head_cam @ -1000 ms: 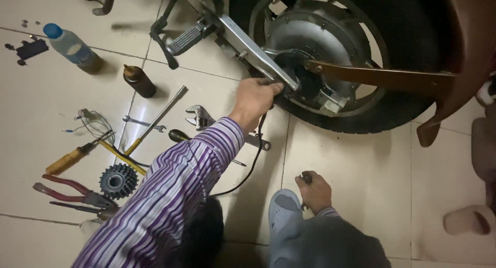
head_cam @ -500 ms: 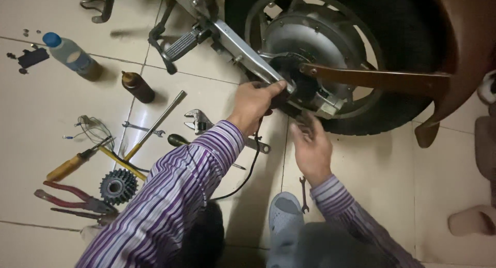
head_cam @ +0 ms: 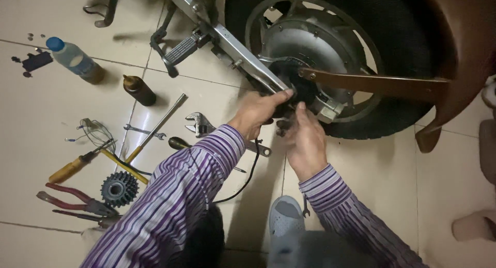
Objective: The person works on the rear wheel area of a motorcycle, using a screwdriver to adjust a cable or wire near the brake assembly. They manipulate the cable with their hands and use the tool to tighten or loosen a component.
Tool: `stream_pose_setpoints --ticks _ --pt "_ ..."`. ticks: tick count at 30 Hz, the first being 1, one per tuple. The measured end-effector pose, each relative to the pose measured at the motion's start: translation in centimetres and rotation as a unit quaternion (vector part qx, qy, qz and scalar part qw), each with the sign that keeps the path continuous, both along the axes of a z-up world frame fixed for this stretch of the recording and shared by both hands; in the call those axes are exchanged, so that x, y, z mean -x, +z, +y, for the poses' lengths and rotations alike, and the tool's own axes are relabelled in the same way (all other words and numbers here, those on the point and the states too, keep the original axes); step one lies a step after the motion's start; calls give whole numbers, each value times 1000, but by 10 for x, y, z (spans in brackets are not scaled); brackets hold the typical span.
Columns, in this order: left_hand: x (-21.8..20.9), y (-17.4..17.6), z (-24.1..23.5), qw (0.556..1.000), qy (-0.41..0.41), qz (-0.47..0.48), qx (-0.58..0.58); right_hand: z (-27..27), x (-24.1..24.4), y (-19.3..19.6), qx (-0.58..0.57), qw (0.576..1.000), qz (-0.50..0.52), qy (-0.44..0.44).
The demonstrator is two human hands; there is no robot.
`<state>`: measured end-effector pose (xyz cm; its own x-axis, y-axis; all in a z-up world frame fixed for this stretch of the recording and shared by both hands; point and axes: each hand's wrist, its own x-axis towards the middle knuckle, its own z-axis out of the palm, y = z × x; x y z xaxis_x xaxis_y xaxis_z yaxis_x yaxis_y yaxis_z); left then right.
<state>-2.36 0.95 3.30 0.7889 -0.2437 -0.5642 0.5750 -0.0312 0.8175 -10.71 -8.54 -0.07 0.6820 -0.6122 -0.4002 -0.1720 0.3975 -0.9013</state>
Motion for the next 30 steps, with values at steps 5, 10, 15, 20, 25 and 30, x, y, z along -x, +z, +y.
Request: stream_pose_setpoints --ticks 5,10,15,20,25,30 --pt "5 8 -13 1000 3 4 16 1 -13 1 -135 990 -15 -32" --pt "0 9 -6 1000 -2 -10 -12 -6 -16 -10 -188 982 -6 0" --pt "-3 2 -9 1000 -4 -8 -4 6 -26 14 -213 977 -16 -2" --pt "-8 -17 -25 999 -2 -4 32 -14 -30 -20 -227 973 -22 -39" --pt "-4 8 -12 1000 -7 -6 6 -10 -34 -10 -262 961 -42 -72" --pt "-12 -14 -28 1000 -24 -16 -4 -15 -31 -17 -291 953 -39 -69"
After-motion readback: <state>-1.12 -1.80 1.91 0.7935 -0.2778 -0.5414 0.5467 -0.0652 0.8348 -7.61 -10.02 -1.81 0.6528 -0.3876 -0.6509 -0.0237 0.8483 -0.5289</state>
